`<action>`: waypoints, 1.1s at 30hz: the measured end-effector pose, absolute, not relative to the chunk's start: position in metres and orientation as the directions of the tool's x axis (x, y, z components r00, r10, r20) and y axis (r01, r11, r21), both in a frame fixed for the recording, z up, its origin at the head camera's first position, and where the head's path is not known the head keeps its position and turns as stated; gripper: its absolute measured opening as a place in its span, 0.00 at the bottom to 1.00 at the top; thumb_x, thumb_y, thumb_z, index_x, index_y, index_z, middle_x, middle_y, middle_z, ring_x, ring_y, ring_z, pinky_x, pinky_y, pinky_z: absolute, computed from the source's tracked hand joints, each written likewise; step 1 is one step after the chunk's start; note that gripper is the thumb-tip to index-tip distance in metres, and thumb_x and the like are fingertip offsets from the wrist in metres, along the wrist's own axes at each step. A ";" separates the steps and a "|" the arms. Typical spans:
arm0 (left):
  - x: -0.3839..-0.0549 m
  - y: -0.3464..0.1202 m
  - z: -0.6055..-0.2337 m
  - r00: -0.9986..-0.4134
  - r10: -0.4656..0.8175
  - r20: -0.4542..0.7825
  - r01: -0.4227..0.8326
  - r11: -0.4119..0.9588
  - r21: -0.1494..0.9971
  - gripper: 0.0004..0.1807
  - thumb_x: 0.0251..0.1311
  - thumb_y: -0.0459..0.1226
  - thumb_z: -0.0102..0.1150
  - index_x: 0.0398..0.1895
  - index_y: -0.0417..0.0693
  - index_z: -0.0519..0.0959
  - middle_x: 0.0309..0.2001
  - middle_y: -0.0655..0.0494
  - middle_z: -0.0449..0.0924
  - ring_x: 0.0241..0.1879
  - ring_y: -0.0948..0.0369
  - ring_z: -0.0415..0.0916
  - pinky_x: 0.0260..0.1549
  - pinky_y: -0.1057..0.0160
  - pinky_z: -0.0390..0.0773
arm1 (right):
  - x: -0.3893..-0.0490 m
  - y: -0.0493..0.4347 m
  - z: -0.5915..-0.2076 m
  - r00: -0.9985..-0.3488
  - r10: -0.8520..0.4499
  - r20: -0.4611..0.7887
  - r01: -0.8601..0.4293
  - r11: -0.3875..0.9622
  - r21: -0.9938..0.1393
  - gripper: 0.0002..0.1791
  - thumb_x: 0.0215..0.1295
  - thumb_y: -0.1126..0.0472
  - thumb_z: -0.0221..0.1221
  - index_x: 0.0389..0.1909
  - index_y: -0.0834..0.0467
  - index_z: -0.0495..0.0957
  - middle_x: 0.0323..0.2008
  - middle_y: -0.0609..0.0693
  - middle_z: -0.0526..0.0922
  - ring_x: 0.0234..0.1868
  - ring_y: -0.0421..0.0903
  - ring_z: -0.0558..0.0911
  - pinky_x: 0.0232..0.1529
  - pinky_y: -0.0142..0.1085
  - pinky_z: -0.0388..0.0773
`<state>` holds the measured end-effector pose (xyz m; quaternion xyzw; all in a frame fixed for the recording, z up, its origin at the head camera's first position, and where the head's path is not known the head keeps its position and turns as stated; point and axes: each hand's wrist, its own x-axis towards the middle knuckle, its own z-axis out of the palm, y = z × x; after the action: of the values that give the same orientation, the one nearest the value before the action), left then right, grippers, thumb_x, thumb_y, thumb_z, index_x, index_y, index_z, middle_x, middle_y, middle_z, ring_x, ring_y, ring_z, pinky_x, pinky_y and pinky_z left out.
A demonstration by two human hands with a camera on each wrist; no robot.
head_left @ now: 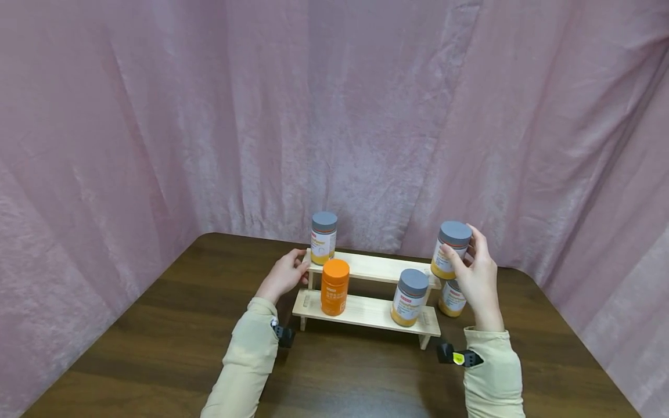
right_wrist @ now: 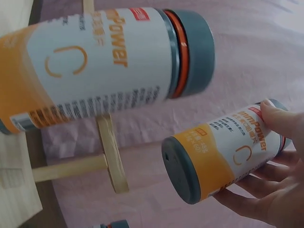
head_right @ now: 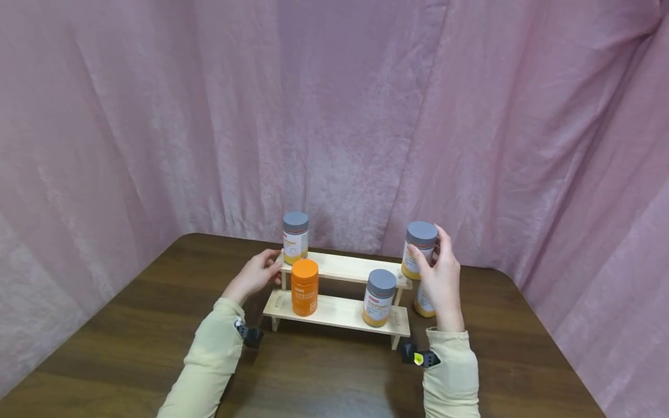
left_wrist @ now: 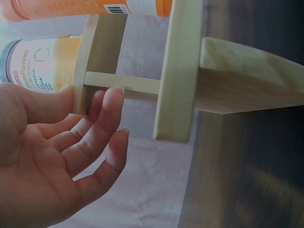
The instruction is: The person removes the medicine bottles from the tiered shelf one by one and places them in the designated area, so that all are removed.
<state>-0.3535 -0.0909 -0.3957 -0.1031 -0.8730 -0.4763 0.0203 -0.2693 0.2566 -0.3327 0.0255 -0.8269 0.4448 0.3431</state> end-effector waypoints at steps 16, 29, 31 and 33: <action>-0.355 -0.096 -0.396 -0.976 0.171 0.138 0.208 0.519 0.829 0.24 0.71 0.35 0.48 0.67 0.33 0.63 0.35 0.42 0.78 0.28 0.51 0.82 0.35 0.61 0.80 | -0.266 0.284 -0.336 -0.782 0.323 0.533 -0.235 0.639 -0.733 0.35 0.59 0.57 0.67 0.67 0.56 0.66 0.59 0.60 0.78 0.40 0.17 0.68 0.43 0.14 0.67; -0.354 -0.097 -0.397 -0.979 0.168 0.114 0.184 0.500 0.846 0.24 0.72 0.35 0.47 0.67 0.34 0.62 0.34 0.43 0.78 0.25 0.59 0.79 0.39 0.54 0.80 | -0.259 0.314 -0.342 -0.842 0.304 0.446 -0.173 0.632 -0.756 0.41 0.61 0.50 0.66 0.71 0.54 0.59 0.63 0.62 0.74 0.47 0.24 0.74 0.42 0.15 0.67; -0.353 -0.098 -0.398 -0.978 0.173 0.114 0.186 0.492 0.851 0.23 0.72 0.34 0.47 0.67 0.34 0.62 0.34 0.43 0.78 0.25 0.60 0.79 0.40 0.53 0.80 | -0.257 0.319 -0.343 -0.847 0.318 0.427 -0.153 0.623 -0.767 0.41 0.61 0.50 0.65 0.71 0.55 0.59 0.63 0.63 0.74 0.43 0.19 0.70 0.42 0.15 0.67; -0.353 -0.098 -0.399 -0.977 0.177 0.116 0.188 0.479 0.858 0.23 0.72 0.34 0.47 0.67 0.33 0.62 0.33 0.43 0.78 0.24 0.60 0.78 0.40 0.51 0.81 | -0.255 0.323 -0.344 -0.851 0.338 0.402 -0.122 0.618 -0.777 0.41 0.61 0.49 0.65 0.72 0.54 0.59 0.64 0.63 0.73 0.44 0.19 0.71 0.42 0.15 0.67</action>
<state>-0.3531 -0.0981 -0.3988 -0.1063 -0.8598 -0.4994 0.0056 -0.2548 0.3226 -0.3443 -0.0629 -0.8591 0.4328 0.2658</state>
